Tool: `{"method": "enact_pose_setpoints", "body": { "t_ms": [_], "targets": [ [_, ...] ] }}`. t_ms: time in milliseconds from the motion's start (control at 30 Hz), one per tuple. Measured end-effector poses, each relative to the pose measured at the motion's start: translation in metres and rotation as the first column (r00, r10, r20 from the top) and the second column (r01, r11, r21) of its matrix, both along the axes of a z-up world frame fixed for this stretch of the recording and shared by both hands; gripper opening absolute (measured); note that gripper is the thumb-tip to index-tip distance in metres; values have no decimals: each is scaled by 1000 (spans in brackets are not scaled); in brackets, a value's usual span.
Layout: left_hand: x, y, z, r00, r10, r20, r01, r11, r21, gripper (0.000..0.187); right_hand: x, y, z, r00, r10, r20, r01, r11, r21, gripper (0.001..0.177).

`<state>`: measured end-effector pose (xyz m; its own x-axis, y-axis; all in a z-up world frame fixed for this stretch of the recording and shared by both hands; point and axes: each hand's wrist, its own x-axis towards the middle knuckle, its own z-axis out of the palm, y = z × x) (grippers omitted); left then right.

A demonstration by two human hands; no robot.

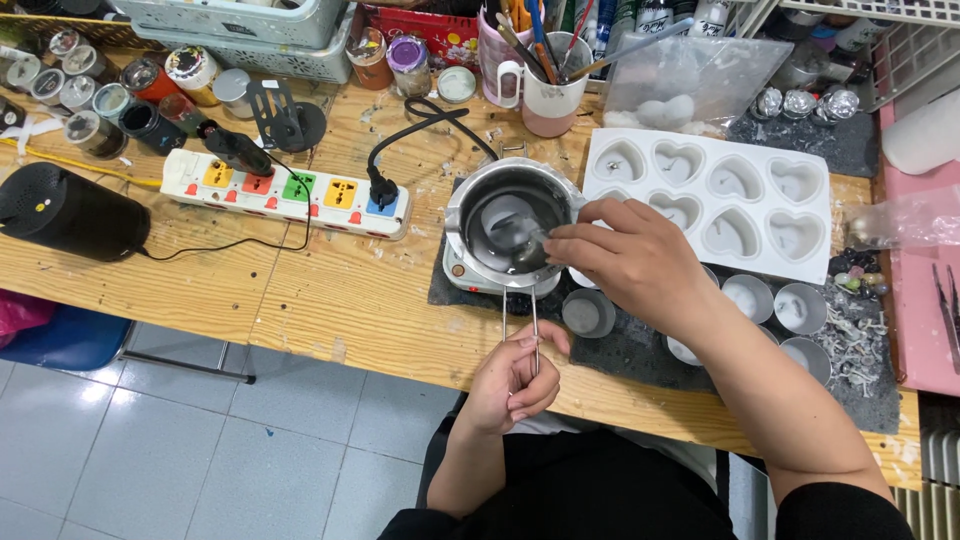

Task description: The person is melting wax in a pot on a hot plate and transferring it into smaller molds using a spoon and tweezers.

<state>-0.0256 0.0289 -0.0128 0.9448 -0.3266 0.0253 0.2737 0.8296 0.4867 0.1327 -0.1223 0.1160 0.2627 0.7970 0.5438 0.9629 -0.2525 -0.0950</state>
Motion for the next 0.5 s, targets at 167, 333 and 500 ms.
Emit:
{"method": "enact_pose_setpoints", "body": {
  "t_ms": [167, 333, 500],
  "targets": [
    [-1, 1, 3, 1000, 3, 8, -3, 1000, 18, 34, -2, -10, 11, 998, 36, -55, -38, 999, -37, 31],
    [-1, 1, 3, 1000, -2, 7, 2, 1000, 15, 34, 0, -11, 12, 1000, -25, 14, 26, 995, -97, 30],
    [-1, 0, 0, 1000, 4, 15, -4, 1000, 6, 35, 0, -4, 2, 997, -21, 70, 25, 998, -61, 32]
  ]
}}
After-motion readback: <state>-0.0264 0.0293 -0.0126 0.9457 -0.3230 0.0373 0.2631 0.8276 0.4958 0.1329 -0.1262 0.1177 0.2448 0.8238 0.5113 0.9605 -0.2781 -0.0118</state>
